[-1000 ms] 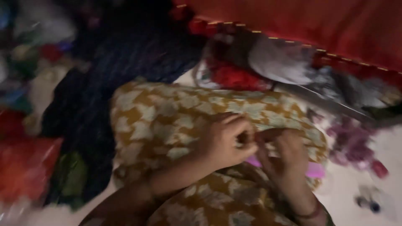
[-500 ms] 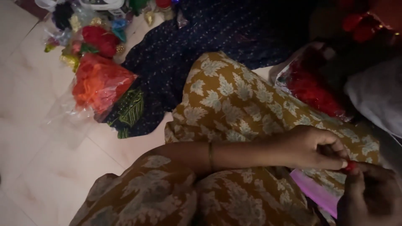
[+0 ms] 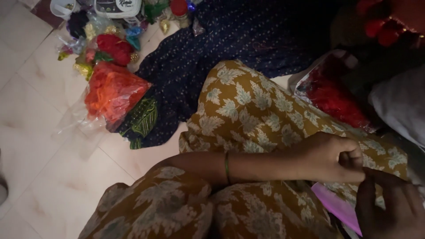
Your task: The recorder is attaching decorative pom-pom tassels and ribbons to the edge of a red saree.
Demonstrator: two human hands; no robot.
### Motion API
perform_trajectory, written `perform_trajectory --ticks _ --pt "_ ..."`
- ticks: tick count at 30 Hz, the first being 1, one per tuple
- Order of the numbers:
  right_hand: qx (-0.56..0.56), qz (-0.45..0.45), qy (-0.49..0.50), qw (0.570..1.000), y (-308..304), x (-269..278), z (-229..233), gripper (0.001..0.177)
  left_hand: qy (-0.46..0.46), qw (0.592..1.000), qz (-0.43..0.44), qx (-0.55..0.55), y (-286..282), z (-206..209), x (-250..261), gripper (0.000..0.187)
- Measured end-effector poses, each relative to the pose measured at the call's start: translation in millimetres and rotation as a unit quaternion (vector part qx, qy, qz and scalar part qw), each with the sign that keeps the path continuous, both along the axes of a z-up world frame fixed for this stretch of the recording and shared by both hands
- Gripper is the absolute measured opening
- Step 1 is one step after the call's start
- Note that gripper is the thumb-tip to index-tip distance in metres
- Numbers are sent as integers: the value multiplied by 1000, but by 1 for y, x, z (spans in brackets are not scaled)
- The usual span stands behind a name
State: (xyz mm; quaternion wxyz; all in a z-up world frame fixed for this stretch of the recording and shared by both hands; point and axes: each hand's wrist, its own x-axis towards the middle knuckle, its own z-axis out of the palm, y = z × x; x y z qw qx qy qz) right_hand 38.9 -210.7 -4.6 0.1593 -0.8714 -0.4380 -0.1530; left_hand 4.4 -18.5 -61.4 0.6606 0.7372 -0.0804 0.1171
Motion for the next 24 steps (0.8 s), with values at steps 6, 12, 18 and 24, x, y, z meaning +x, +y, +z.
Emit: perform_trajectory --ticks 6,12,18,24 --pt "122 -33 190 974 -25 7 -37 8 19 998 6 -55 1 0 4 29" --pt "32 6 33 999 17 -11 18 23 38 998 -29 -43 -1 -7 6 30" --pt "223 -24 242 944 -10 -7 -36 9 79 978 -98 -168 -17 -33 17 33" --pt "340 -33 376 861 24 -27 -5 10 124 963 -118 -207 -3 -9 1 39"
